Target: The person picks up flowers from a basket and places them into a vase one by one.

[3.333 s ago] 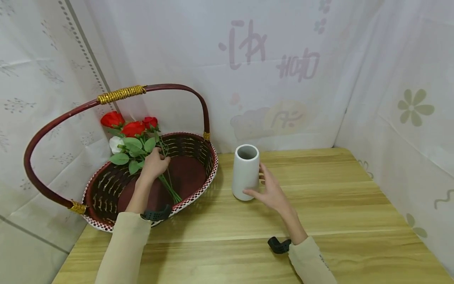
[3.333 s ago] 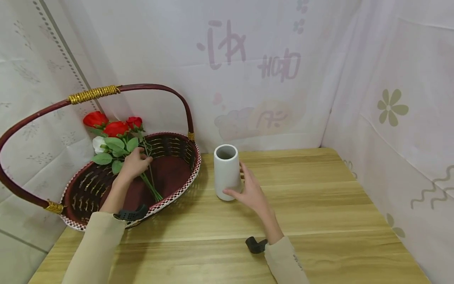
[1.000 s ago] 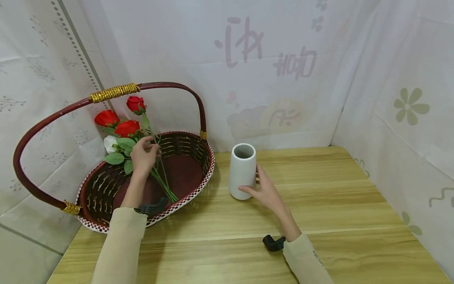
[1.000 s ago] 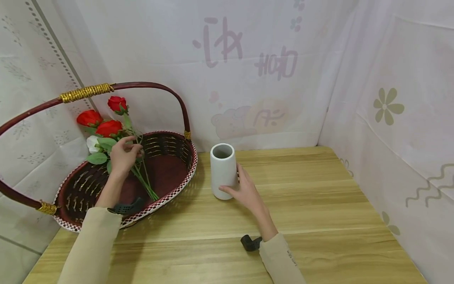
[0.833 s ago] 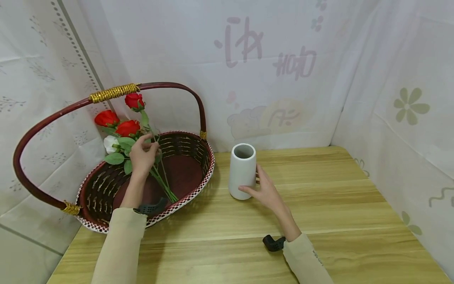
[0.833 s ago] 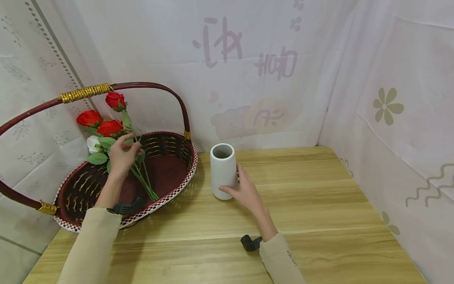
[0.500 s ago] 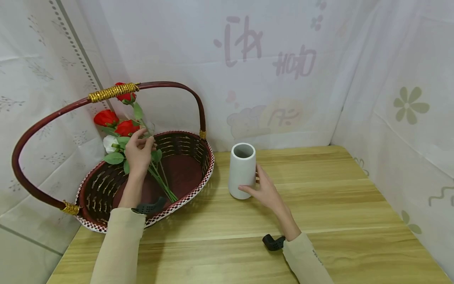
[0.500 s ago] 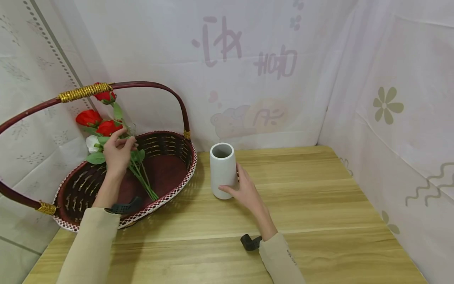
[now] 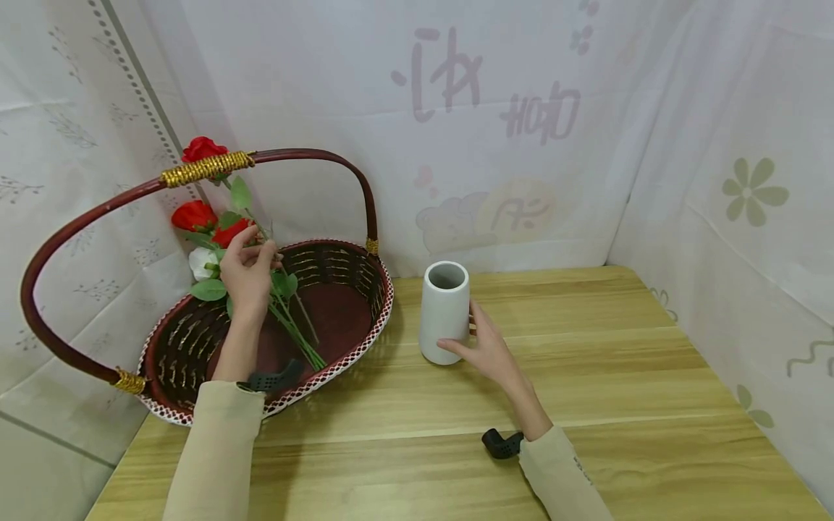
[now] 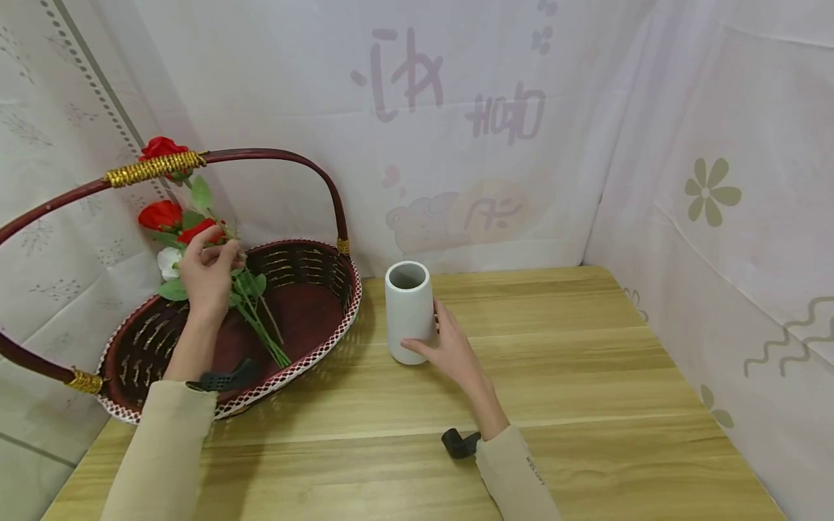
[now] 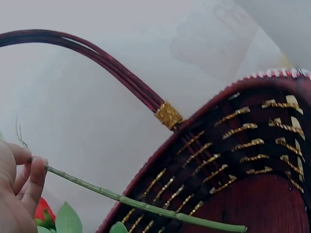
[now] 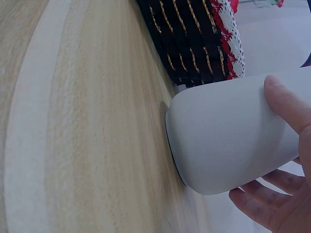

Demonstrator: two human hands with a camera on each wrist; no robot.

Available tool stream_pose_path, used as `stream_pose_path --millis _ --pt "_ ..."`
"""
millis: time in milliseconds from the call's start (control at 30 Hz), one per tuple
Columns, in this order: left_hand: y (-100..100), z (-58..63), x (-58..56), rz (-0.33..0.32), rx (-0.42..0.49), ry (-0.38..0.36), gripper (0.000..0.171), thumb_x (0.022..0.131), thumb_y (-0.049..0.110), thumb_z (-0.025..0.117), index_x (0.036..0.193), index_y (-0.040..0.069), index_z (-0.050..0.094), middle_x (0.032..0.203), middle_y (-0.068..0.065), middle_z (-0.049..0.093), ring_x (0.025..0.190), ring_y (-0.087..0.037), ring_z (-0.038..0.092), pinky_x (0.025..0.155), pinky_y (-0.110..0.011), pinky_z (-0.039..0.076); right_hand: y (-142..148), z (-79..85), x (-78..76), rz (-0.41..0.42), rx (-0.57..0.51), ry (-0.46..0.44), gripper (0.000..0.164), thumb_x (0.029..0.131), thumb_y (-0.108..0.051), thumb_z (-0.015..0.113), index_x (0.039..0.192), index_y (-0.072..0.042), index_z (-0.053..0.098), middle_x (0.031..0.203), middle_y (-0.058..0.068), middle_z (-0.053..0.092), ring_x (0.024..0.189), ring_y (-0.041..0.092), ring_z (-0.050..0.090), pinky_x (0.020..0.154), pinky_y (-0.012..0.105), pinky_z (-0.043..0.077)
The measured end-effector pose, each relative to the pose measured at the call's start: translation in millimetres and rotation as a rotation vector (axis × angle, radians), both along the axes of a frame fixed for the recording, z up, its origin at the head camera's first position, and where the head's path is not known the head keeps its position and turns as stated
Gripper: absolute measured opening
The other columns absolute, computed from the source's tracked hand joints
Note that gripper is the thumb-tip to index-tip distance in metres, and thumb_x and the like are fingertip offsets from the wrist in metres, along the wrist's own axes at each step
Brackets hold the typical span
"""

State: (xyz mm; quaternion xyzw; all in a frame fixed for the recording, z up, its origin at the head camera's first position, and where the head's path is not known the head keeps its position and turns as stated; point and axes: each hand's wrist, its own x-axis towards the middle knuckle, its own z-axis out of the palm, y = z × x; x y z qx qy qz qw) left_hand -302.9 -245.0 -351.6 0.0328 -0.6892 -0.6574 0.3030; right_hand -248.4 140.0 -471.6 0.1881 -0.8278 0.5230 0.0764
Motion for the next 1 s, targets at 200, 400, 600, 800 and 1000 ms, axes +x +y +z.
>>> stream_pose_path --millis 200,400,600,800,1000 --pt "6 11.2 6.1 -0.045 0.152 0.014 0.044 0.096 0.005 0.068 0.139 0.004 0.06 0.085 -0.005 0.066 0.067 -0.013 0.064 0.068 -0.02 0.057 0 -0.5 -0.1 0.0 0.004 0.004 0.091 0.083 -0.038 0.085 0.156 -0.02 0.033 0.147 0.006 0.047 0.129 0.032 0.051 0.099 0.051 0.051" --pt "10 13.3 8.7 -0.062 0.248 0.014 0.046 0.095 0.006 0.07 0.14 0.006 0.06 0.087 -0.007 0.063 0.069 -0.015 0.064 0.067 -0.02 0.056 0 -0.2 -0.1 0.006 0.006 0.007 0.091 0.084 -0.038 0.085 0.156 -0.02 0.032 0.147 0.006 0.048 0.129 0.029 0.051 0.099 0.05 0.051" --pt "16 16.2 12.7 -0.086 0.305 0.013 0.044 0.094 0.006 0.071 0.138 0.008 0.061 0.089 -0.008 0.062 0.072 -0.016 0.065 0.064 -0.02 0.056 0 -0.3 -0.7 0.0 0.013 0.006 0.092 0.084 -0.038 0.085 0.156 -0.02 0.032 0.146 0.005 0.048 0.127 0.027 0.052 0.099 0.048 0.051" --pt "22 19.5 21.8 -0.137 0.385 -0.013 0.045 0.094 0.004 0.071 0.137 0.01 0.061 0.087 -0.008 0.061 0.073 -0.017 0.066 0.064 -0.021 0.056 0 -1.0 -1.6 0.004 0.006 0.006 0.091 0.083 -0.037 0.085 0.156 -0.02 0.033 0.145 0.005 0.049 0.127 0.026 0.053 0.099 0.048 0.051" --pt "30 25.2 31.0 -0.172 0.412 -0.022 0.046 0.094 0.005 0.071 0.138 0.01 0.059 0.09 -0.008 0.061 0.076 -0.018 0.066 0.064 -0.02 0.055 0 -1.5 -1.0 0.001 0.0 0.006 0.092 0.083 -0.037 0.085 0.156 -0.02 0.033 0.146 0.005 0.049 0.126 0.027 0.053 0.099 0.049 0.051"
